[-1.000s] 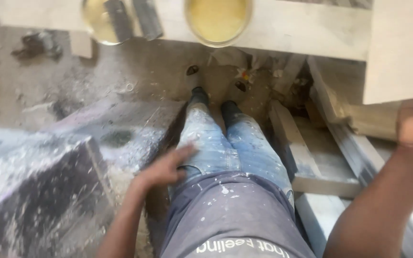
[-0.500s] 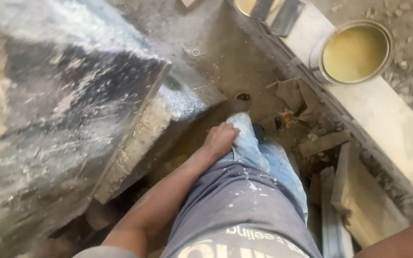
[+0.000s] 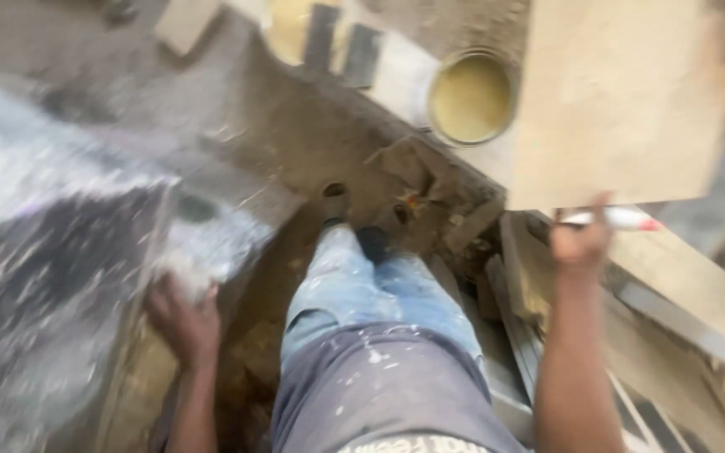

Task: The person scoops a yellowish paste from a can onto a piece of cardboard, adds a red substance from a tube, and mixes them with a putty knife. They then apply the mixed paste to a white wooden frame on the floor.

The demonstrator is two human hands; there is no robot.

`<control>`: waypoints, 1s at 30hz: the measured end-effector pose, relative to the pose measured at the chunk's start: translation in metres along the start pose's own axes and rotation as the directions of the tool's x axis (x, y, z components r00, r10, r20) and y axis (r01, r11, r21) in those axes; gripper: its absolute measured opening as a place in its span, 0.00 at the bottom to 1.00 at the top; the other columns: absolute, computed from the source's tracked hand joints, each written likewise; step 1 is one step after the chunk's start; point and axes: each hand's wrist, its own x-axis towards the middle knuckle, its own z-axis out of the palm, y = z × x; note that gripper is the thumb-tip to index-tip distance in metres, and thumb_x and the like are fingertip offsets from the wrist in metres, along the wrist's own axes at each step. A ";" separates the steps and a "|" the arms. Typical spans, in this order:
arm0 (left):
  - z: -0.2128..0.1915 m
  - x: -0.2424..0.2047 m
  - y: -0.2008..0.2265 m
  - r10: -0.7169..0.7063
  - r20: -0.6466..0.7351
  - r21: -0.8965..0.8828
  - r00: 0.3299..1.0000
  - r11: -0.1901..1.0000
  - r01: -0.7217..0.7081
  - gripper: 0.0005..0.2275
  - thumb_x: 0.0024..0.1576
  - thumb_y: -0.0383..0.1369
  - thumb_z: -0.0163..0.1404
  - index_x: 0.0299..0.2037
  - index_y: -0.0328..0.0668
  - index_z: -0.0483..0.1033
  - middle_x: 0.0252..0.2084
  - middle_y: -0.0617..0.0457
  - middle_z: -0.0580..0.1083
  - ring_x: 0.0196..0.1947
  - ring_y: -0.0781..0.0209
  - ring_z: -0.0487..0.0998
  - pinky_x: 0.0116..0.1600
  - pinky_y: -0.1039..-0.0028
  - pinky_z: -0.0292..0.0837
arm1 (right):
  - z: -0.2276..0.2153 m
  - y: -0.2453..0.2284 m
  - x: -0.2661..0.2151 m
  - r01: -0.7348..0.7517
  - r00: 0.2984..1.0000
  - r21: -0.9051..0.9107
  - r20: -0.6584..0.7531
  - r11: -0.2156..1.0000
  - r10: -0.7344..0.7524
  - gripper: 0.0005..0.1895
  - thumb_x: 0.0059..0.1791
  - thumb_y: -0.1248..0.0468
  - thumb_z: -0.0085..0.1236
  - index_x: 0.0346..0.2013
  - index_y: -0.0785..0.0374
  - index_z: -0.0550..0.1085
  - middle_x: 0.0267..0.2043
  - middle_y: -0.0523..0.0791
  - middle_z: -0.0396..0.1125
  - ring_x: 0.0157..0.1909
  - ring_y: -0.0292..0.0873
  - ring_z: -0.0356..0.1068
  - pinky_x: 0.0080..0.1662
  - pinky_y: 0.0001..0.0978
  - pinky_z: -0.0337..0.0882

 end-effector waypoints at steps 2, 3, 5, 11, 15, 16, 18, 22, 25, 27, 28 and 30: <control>-0.008 -0.002 -0.008 -0.088 0.013 0.123 0.996 0.989 0.085 0.45 0.55 0.43 0.76 0.81 0.30 0.69 0.62 0.27 0.69 0.60 0.23 0.70 0.60 0.38 0.70 | -0.049 0.046 0.000 -0.021 0.911 0.069 -0.410 0.997 0.048 0.07 0.55 0.61 0.75 0.42 0.52 0.81 0.41 0.41 0.82 0.44 0.42 0.83 0.49 0.38 0.86; -0.009 -0.003 -0.004 -0.065 0.026 0.115 0.998 0.992 0.061 0.45 0.55 0.43 0.76 0.81 0.30 0.69 0.62 0.27 0.69 0.60 0.23 0.70 0.60 0.38 0.70 | -0.058 0.052 -0.014 -0.002 0.903 0.074 -0.427 0.997 0.033 0.07 0.55 0.61 0.75 0.42 0.52 0.81 0.41 0.41 0.82 0.44 0.42 0.83 0.49 0.38 0.86; -0.020 -0.001 -0.003 0.033 0.082 0.092 0.996 0.995 -0.041 0.29 0.63 0.30 0.66 0.75 0.26 0.78 0.56 0.33 0.71 0.57 0.30 0.73 0.63 0.43 0.75 | -0.066 0.086 -0.038 -0.029 0.842 0.130 -0.532 0.991 0.094 0.09 0.58 0.62 0.69 0.51 0.60 0.80 0.48 0.47 0.82 0.51 0.51 0.82 0.54 0.53 0.86; -0.028 0.034 0.015 0.059 0.119 0.114 0.991 0.991 -0.073 0.10 0.70 0.20 0.48 0.56 0.19 0.79 0.55 0.29 0.77 0.55 0.29 0.79 0.52 0.45 0.78 | -0.111 0.168 -0.055 -0.097 0.752 0.186 -0.630 0.978 0.194 0.11 0.54 0.61 0.78 0.43 0.53 0.79 0.39 0.41 0.79 0.44 0.43 0.80 0.43 0.39 0.78; -0.001 0.087 0.106 -0.078 0.432 -0.124 0.898 0.982 0.145 0.13 0.81 0.30 0.38 0.40 0.46 0.64 0.29 0.58 0.60 0.25 0.66 0.57 0.26 0.74 0.54 | -0.051 0.159 -0.068 -0.160 0.761 0.158 -0.609 0.974 0.223 0.23 0.49 0.66 0.77 0.56 0.60 0.76 0.55 0.50 0.80 0.58 0.54 0.82 0.56 0.52 0.89; 0.011 0.098 0.133 0.037 0.400 -0.250 0.916 0.966 0.070 0.09 0.79 0.30 0.43 0.44 0.39 0.70 0.33 0.43 0.69 0.33 0.42 0.69 0.35 0.57 0.64 | -0.052 0.159 -0.063 -0.177 0.761 0.154 -0.605 0.972 0.234 0.32 0.54 0.65 0.75 0.68 0.65 0.66 0.67 0.54 0.70 0.66 0.59 0.76 0.62 0.61 0.86; 0.025 0.115 0.193 0.162 0.360 -0.370 0.919 0.929 -0.019 0.09 0.77 0.31 0.47 0.48 0.32 0.77 0.37 0.29 0.77 0.42 0.18 0.82 0.45 0.40 0.75 | -0.049 0.153 -0.065 -0.185 0.755 0.160 -0.608 0.970 0.245 0.42 0.60 0.63 0.73 0.81 0.69 0.57 0.79 0.58 0.61 0.75 0.63 0.69 0.68 0.71 0.83; 0.049 0.117 0.300 0.261 0.606 -0.564 0.752 0.807 0.174 0.10 0.74 0.33 0.48 0.56 0.34 0.78 0.44 0.30 0.83 0.50 0.29 0.86 0.52 0.41 0.76 | -0.071 0.132 -0.091 -0.352 0.868 -0.389 -0.477 0.851 0.141 0.23 0.64 0.57 0.60 0.63 0.74 0.67 0.48 0.59 0.77 0.49 0.62 0.85 0.50 0.58 0.89; 0.062 0.119 0.352 0.426 0.601 -0.702 0.677 0.687 0.191 0.18 0.69 0.23 0.50 0.70 0.39 0.76 0.61 0.32 0.80 0.67 0.32 0.79 0.68 0.43 0.72 | -0.045 0.109 -0.127 -0.337 0.903 -0.676 -0.429 0.655 0.022 0.18 0.61 0.55 0.66 0.55 0.67 0.75 0.34 0.51 0.73 0.34 0.51 0.79 0.38 0.46 0.82; 0.088 0.107 0.369 0.510 0.578 -0.756 0.636 0.629 0.182 0.26 0.68 0.18 0.48 0.77 0.42 0.74 0.72 0.35 0.77 0.75 0.34 0.73 0.78 0.45 0.66 | 0.015 0.080 -0.155 -0.309 0.923 -0.787 -0.383 0.534 -0.030 0.16 0.58 0.54 0.71 0.51 0.61 0.79 0.27 0.46 0.70 0.24 0.43 0.73 0.28 0.36 0.76; 0.112 0.096 0.368 0.493 0.633 -0.736 0.597 0.622 0.267 0.21 0.70 0.21 0.47 0.70 0.47 0.81 0.65 0.42 0.80 0.69 0.42 0.77 0.75 0.50 0.70 | 0.059 0.067 -0.170 -0.320 0.946 -0.852 -0.313 0.415 0.088 0.26 0.58 0.48 0.68 0.62 0.63 0.74 0.42 0.55 0.72 0.43 0.55 0.74 0.45 0.52 0.74; 0.127 0.086 0.380 0.479 0.685 -0.709 0.549 0.612 0.351 0.18 0.71 0.23 0.47 0.63 0.52 0.88 0.58 0.49 0.83 0.63 0.51 0.82 0.72 0.55 0.74 | 0.107 0.069 -0.191 -0.310 0.944 -0.905 -0.256 0.291 0.209 0.36 0.58 0.43 0.64 0.72 0.64 0.69 0.58 0.64 0.74 0.63 0.68 0.75 0.62 0.67 0.73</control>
